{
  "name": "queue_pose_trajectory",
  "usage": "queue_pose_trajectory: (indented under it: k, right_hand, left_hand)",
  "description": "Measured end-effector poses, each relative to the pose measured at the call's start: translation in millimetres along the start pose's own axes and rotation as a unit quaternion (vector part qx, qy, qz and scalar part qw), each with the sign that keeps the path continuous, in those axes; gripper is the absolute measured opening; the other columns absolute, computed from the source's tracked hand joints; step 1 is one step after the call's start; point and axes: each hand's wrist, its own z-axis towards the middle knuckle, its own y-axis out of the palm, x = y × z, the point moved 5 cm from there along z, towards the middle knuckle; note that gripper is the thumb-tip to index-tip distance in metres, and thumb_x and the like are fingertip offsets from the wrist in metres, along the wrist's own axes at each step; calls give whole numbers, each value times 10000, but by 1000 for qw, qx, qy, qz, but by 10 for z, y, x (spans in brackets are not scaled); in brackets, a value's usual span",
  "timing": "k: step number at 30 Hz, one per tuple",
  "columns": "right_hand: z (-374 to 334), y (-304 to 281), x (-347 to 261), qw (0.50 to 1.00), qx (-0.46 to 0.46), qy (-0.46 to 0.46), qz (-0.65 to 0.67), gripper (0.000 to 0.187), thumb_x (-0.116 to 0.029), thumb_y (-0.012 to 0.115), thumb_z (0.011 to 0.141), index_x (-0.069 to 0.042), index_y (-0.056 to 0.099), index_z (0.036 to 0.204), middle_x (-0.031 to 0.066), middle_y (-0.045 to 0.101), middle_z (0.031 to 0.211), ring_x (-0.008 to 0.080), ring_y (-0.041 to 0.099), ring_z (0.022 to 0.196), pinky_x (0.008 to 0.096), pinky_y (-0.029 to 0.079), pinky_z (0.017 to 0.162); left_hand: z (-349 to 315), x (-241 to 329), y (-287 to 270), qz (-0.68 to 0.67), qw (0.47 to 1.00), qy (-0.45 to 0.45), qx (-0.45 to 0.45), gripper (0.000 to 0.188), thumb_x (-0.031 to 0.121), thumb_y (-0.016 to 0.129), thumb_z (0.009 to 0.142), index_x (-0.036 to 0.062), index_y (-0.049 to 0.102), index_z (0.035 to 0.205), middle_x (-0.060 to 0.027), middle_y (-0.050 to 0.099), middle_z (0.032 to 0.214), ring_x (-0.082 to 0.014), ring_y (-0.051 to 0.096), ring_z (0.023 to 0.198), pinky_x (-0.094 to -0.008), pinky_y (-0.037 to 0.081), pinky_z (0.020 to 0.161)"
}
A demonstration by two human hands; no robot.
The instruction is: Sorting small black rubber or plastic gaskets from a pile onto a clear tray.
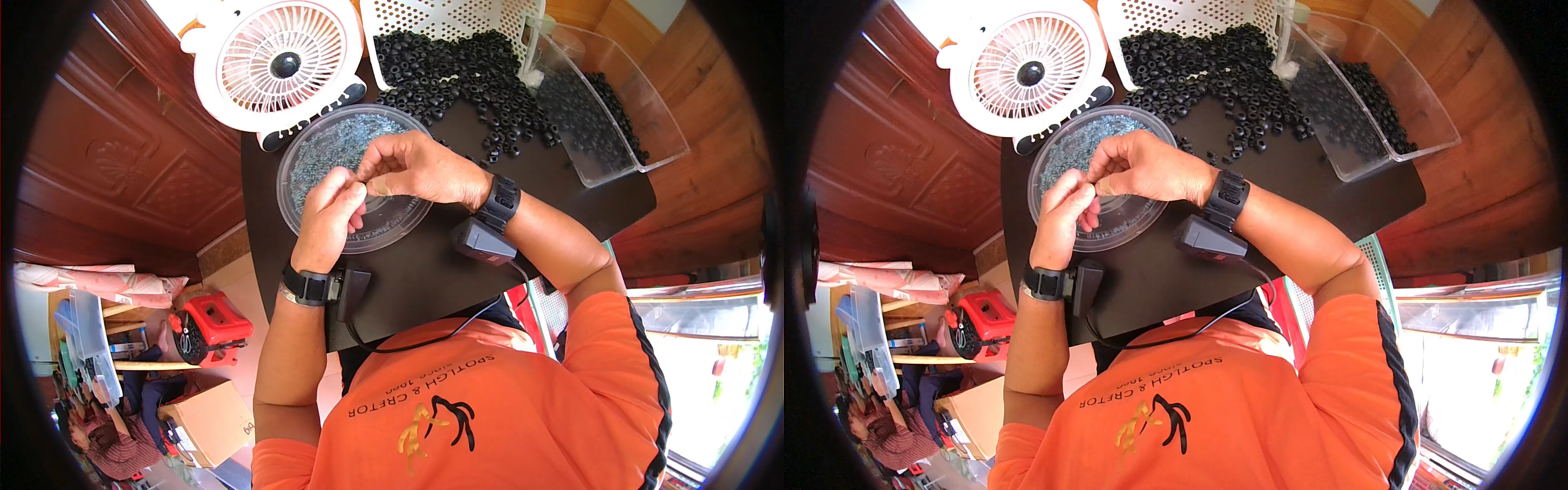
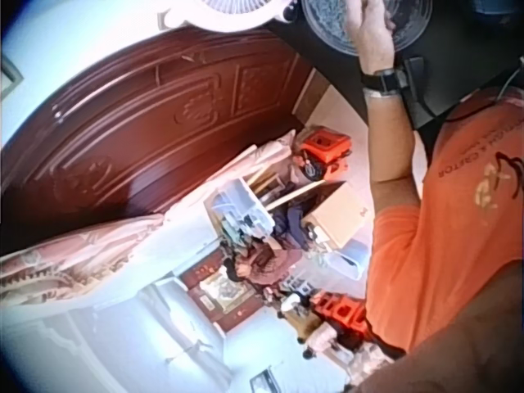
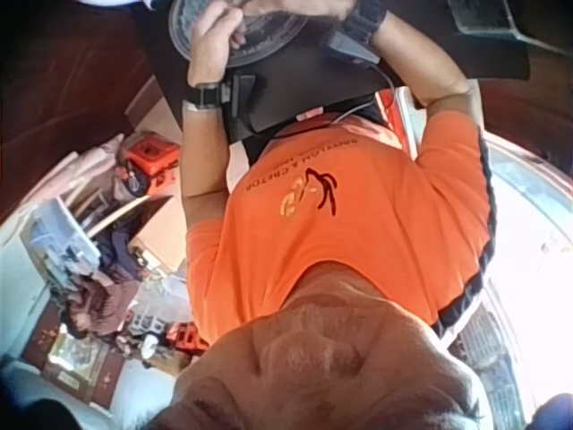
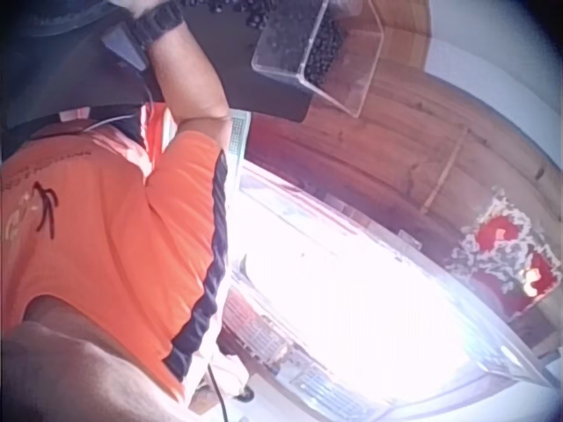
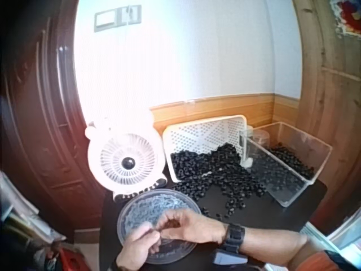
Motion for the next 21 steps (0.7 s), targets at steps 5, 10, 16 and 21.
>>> queue_pose_trajectory:
  k: [5, 10, 16, 21]
  right_hand:
    - [-43, -9, -106, 996, -49, 3, -70, 163, -50, 664, 837, -3, 618, 986, 16, 632, 907, 87, 579, 832, 235, 469, 768]
    - [-34, -4, -83, 999, -33, 1, 20, 150, 8, 627, 826, 6, 620, 976, 22, 635, 928, 87, 580, 863, 239, 469, 799]
    - [0, 44, -171, 1000, 18, -7, 3, 165, 15, 596, 803, 18, 617, 966, 49, 646, 933, 106, 600, 880, 254, 480, 829]
    - [-10, 79, -236, 999, 35, -23, -14, 168, 45, 599, 798, -2, 605, 960, 1, 617, 878, 59, 572, 807, 209, 465, 729]
  left_hand:
    - [-20, 42, 1, 37, 998, -4, -53, 248, 283, 504, 911, 64, 522, 797, -10, 537, 676, -81, 503, 581, -215, 392, 525]
    - [-35, 115, 37, 23, 997, 53, -53, 259, 285, 504, 904, 55, 512, 786, -10, 528, 659, -83, 498, 571, -219, 386, 515]
    - [-78, 209, 20, 55, 992, 110, 28, 230, 227, 487, 887, 44, 514, 750, -8, 519, 634, -81, 497, 541, -220, 374, 479]
    - [-43, 57, -14, -32, 998, 51, -14, 235, 244, 502, 894, 44, 536, 775, -19, 529, 648, -90, 509, 546, -214, 399, 486]
